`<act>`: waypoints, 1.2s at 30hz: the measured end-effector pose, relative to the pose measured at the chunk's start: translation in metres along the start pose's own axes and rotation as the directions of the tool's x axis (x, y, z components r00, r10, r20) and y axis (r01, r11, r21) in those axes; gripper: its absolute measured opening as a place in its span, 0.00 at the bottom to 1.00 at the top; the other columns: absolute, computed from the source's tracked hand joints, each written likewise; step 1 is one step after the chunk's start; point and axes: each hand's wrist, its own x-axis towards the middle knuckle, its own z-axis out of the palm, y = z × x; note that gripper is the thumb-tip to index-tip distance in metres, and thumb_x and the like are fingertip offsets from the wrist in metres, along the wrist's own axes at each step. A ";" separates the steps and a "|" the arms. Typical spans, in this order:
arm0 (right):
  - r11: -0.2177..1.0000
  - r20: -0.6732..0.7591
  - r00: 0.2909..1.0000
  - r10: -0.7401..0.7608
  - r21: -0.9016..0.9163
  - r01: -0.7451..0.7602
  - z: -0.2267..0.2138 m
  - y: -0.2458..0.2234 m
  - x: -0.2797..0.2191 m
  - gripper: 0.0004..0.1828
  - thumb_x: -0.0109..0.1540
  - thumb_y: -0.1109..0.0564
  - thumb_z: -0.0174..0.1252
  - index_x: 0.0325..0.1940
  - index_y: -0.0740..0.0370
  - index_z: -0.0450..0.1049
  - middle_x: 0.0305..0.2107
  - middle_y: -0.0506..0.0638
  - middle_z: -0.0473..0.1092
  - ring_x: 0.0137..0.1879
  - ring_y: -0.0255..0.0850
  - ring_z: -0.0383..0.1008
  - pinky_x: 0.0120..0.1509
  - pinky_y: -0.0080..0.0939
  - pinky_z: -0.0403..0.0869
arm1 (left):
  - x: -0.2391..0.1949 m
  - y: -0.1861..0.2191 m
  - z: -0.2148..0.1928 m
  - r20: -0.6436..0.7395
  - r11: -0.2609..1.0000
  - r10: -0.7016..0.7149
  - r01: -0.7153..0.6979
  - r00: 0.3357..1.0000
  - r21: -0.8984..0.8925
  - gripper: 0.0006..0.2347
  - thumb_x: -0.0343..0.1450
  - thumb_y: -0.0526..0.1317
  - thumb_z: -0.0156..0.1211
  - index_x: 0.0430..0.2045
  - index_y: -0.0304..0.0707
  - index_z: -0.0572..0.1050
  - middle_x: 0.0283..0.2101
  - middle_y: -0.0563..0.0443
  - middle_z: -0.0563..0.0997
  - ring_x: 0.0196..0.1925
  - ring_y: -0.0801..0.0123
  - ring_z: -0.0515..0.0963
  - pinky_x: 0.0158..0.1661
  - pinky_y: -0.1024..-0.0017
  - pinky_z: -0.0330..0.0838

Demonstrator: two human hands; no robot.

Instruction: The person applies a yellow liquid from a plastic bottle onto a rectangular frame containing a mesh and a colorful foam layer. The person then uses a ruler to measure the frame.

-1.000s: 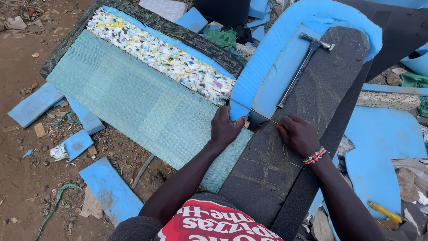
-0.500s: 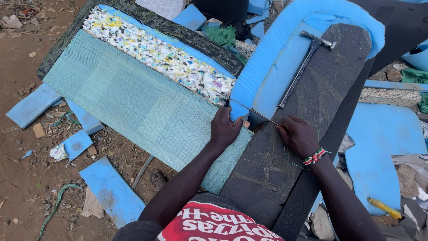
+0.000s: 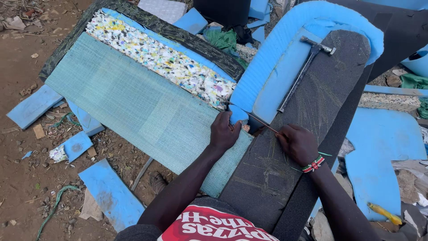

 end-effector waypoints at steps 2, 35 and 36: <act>1.000 0.001 1.000 0.004 0.002 -0.004 -0.009 0.006 -0.002 0.06 0.66 0.54 0.63 0.36 0.55 0.76 0.26 0.56 0.73 0.38 0.63 0.79 0.38 0.59 0.77 | 0.003 0.002 -0.002 -0.001 1.000 0.010 -0.010 1.000 -0.015 0.16 0.72 0.39 0.72 0.47 0.25 0.76 0.34 0.44 0.75 0.23 0.53 0.84 0.20 0.59 0.79; 0.949 0.214 0.926 0.311 -0.011 -0.316 -0.053 0.000 -0.077 0.15 0.64 0.46 0.65 0.26 0.49 0.74 0.16 0.46 0.73 0.23 0.43 0.70 0.35 0.48 0.64 | -0.005 -0.012 -0.002 0.102 0.998 -0.031 0.026 0.994 0.050 0.19 0.75 0.45 0.67 0.54 0.29 0.75 0.45 0.36 0.82 0.30 0.53 0.81 0.32 0.51 0.73; 0.934 0.245 0.904 0.351 -0.027 -0.355 -0.063 -0.003 -0.080 0.14 0.64 0.44 0.65 0.27 0.49 0.76 0.19 0.46 0.75 0.25 0.43 0.72 0.37 0.47 0.64 | -0.003 -0.009 -0.004 0.122 0.997 -0.059 0.052 0.991 0.060 0.21 0.74 0.46 0.67 0.55 0.30 0.74 0.44 0.37 0.82 0.35 0.48 0.82 0.35 0.48 0.73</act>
